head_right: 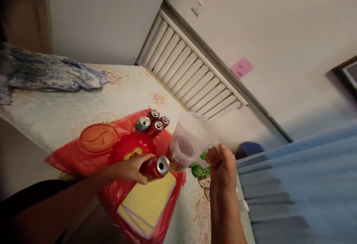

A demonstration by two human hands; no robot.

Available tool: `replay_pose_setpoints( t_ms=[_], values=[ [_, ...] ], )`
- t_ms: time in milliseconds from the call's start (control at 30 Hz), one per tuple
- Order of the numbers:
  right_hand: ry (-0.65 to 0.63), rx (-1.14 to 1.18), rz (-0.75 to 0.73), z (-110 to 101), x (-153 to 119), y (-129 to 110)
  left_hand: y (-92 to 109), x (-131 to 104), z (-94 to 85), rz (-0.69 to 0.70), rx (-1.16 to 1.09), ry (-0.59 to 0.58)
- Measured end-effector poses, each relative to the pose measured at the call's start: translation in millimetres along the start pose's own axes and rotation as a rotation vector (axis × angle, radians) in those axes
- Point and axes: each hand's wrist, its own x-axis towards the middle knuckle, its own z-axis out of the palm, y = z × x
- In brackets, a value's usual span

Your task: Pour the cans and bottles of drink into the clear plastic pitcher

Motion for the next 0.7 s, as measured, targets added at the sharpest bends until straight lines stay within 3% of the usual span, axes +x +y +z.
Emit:
replay_pose_setpoints(
  t_ms=[167,267,467,700],
  values=[
    [-0.046,-0.146,0.036,-30.5,-7.0,-7.9,-4.7,7.5,-0.7,-0.038,0.103,0.268],
    [-0.096,-0.252,0.063,-46.8,-11.4,-6.5,-10.4,11.8,-2.5,-0.022,0.057,0.343],
    [-0.067,-0.374,0.078,-50.6,-22.9,-2.5,-21.1,15.6,-5.6,0.011,0.029,0.372],
    [-0.131,-0.479,0.133,-45.1,-29.4,-0.9,-20.1,14.0,-6.7,0.018,0.039,0.349]
  ],
)
